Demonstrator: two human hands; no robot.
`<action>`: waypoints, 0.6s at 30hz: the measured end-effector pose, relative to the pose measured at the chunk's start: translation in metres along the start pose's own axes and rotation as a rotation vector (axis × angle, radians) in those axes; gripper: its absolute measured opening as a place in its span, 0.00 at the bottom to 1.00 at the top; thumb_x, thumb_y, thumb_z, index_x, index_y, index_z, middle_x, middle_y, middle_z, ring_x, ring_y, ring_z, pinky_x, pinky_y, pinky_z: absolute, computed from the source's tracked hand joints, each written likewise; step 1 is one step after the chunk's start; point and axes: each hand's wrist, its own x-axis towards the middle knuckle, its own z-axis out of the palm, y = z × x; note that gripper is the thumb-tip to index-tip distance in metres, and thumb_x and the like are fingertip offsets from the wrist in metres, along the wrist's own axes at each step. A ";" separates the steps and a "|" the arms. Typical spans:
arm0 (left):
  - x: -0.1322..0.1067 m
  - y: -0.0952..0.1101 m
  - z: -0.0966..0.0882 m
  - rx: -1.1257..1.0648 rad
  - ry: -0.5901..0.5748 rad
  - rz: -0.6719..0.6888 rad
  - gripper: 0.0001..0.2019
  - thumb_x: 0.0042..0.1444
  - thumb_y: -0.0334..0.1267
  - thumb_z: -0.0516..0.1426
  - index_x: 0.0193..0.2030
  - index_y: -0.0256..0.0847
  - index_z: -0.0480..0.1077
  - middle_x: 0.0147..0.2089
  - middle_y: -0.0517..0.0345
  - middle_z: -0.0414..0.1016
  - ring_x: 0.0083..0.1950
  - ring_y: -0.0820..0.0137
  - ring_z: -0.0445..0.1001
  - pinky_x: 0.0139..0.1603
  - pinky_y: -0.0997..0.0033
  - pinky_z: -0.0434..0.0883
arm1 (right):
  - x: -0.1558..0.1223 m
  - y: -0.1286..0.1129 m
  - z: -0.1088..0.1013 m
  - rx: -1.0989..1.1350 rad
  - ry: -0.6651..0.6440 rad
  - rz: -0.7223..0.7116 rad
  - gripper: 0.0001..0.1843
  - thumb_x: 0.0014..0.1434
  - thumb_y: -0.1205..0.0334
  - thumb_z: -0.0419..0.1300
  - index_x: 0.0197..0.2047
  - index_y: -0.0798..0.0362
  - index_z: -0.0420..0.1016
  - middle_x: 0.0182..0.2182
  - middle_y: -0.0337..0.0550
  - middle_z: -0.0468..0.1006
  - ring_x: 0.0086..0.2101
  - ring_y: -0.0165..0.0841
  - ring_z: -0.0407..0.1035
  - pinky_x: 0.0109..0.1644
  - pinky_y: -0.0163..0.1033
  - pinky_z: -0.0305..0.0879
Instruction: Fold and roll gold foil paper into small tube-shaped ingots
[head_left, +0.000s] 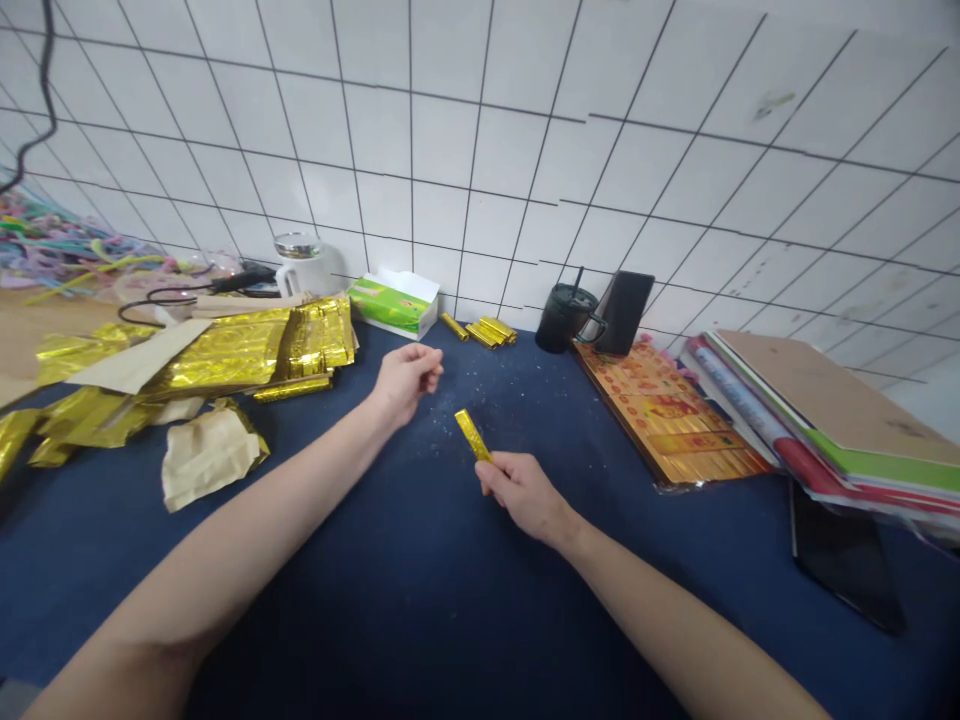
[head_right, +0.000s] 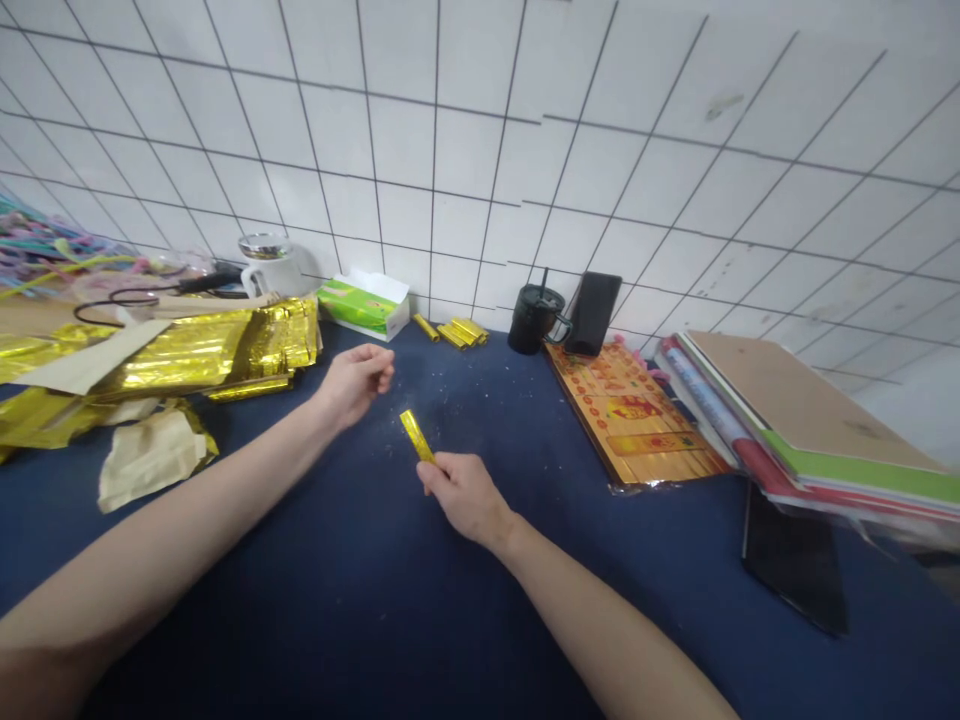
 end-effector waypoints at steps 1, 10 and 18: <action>0.002 0.002 -0.003 0.009 0.001 0.001 0.13 0.40 0.39 0.62 0.23 0.36 0.61 0.17 0.66 0.64 0.15 0.82 0.59 0.16 0.82 0.57 | 0.000 0.000 0.001 0.014 -0.008 -0.003 0.18 0.57 0.55 0.48 0.19 0.54 0.61 0.14 0.32 0.57 0.17 0.24 0.51 0.22 0.31 0.48; -0.019 -0.004 0.010 0.451 -0.573 -0.076 0.16 0.47 0.47 0.58 0.23 0.34 0.64 0.18 0.62 0.65 0.19 0.79 0.63 0.21 0.80 0.60 | 0.010 0.004 -0.013 0.207 0.062 -0.040 0.19 0.55 0.55 0.51 0.16 0.54 0.59 0.13 0.31 0.55 0.15 0.22 0.49 0.19 0.32 0.44; -0.027 -0.008 0.013 0.558 -0.828 -0.225 0.14 0.54 0.44 0.51 0.26 0.34 0.66 0.18 0.63 0.63 0.18 0.80 0.60 0.21 0.79 0.58 | 0.022 0.015 -0.041 0.358 0.416 -0.001 0.23 0.52 0.49 0.56 0.14 0.54 0.57 0.09 0.30 0.53 0.12 0.21 0.45 0.15 0.31 0.38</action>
